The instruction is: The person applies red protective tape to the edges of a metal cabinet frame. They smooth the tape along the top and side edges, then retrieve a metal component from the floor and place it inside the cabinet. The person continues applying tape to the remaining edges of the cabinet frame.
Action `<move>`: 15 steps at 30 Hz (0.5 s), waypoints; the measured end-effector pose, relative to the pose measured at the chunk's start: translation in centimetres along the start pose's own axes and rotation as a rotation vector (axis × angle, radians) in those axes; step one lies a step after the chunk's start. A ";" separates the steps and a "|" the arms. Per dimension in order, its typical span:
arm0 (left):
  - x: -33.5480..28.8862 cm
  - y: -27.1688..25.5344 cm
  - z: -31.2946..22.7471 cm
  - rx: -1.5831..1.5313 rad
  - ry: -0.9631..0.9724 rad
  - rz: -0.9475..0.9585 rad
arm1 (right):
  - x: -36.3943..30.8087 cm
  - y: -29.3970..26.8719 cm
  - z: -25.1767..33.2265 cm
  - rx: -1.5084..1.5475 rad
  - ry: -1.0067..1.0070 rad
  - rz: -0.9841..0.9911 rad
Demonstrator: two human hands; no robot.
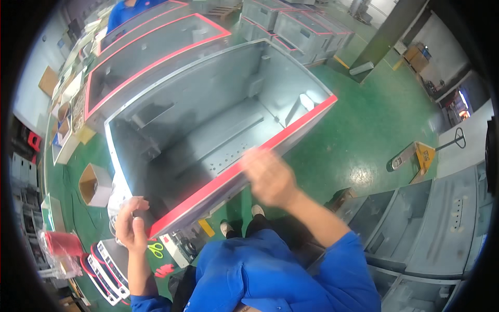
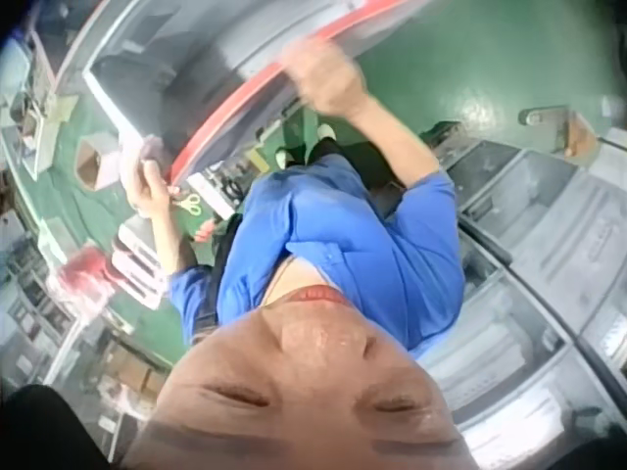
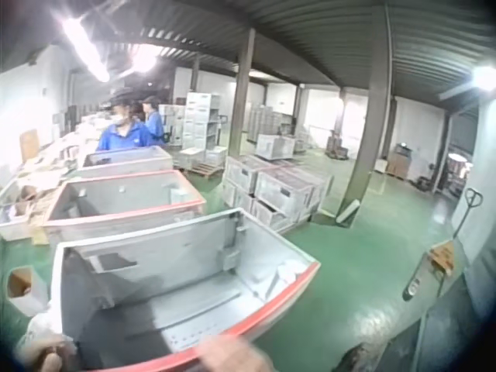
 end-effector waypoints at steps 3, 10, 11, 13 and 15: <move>1.6 -0.1 1.6 0.015 -0.061 0.045 | -2.7 -1.7 -10.2 -0.201 0.173 -0.040; 4.8 0.3 3.2 0.252 -0.087 0.224 | -9.5 -1.8 -26.1 -0.083 1.064 -0.029; 4.6 0.3 3.0 0.342 -0.134 0.160 | -9.2 -1.4 -26.0 0.065 1.070 -0.221; 4.7 0.7 2.8 0.364 -0.107 0.217 | -8.5 -0.9 -24.9 0.350 1.069 -0.587; 4.7 1.2 2.3 0.367 -0.092 0.208 | -6.2 1.5 -23.1 0.440 1.043 -0.632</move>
Point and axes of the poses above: each hand's wrist, its own x-axis towards the middle knuckle, its own y-axis out of the palm, z = x × y, the point moved 4 cm from there along x, towards the middle knuckle, and after that the axes turned 11 degrees about -x, right-handed, at the moved point
